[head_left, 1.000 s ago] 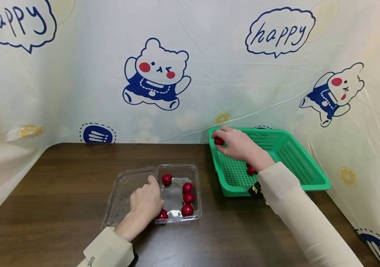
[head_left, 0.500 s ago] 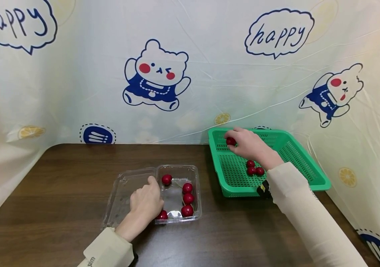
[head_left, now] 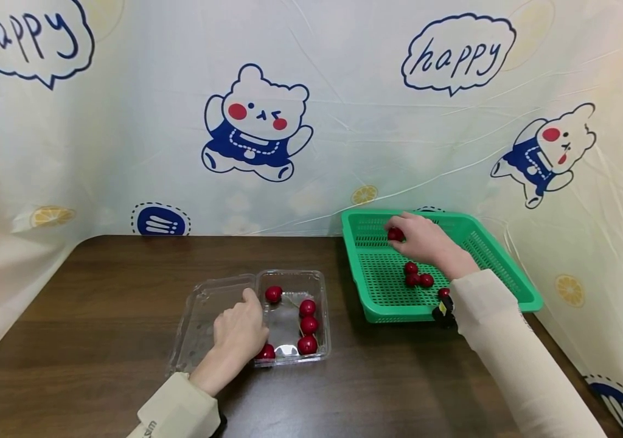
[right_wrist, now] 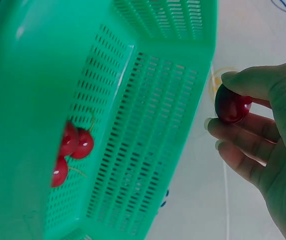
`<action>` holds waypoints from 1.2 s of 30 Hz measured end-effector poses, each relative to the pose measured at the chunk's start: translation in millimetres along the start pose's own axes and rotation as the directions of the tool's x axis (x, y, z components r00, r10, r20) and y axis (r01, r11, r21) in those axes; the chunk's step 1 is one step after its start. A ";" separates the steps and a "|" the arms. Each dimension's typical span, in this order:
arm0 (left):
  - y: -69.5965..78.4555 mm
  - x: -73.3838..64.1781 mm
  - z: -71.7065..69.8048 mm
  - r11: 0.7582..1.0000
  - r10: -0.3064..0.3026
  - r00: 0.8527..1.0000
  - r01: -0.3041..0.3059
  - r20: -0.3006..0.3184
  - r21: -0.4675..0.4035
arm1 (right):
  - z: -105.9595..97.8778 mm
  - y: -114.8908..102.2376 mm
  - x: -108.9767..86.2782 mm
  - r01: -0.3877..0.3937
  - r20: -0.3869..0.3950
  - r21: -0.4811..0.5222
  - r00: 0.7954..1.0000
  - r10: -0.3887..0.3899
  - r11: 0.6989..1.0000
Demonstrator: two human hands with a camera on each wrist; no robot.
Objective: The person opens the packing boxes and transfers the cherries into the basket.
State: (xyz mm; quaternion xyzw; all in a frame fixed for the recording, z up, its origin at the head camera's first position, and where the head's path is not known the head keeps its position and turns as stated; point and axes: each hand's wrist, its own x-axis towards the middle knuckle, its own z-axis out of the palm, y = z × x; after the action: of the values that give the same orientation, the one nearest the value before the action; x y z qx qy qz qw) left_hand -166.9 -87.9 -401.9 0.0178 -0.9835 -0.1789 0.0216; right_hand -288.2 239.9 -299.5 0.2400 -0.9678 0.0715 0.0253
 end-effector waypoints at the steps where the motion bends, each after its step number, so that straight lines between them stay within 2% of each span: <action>1: 0.0 0.0 0.0 1.000 0.000 1.000 0.000 0.000 -0.001 | 0.2 1.9 -0.9 -0.005 0.005 0.000 1.000 0.005 1.000; 9: -0.5 0.7 1.1 1.000 0.002 1.000 -0.002 -0.009 0.002 | 2.8 16.7 -7.9 -0.037 0.057 -0.011 0.998 0.038 0.999; 24: -0.3 1.5 0.8 1.000 -0.012 1.000 0.012 0.005 -0.008 | 5.4 39.2 -16.8 -0.085 0.090 -0.036 0.992 0.088 0.996; 36: -0.8 1.3 1.6 1.000 -0.009 1.000 0.009 0.005 -0.007 | 12.7 52.3 -26.7 -0.125 0.151 -0.014 0.981 0.125 0.992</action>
State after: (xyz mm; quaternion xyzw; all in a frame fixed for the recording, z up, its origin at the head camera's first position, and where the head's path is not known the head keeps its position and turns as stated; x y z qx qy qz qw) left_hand -168.2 -88.2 -403.6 0.0215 -0.9828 -0.1824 0.0185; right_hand -289.3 296.0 -320.9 0.1835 -0.9802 0.0524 -0.0521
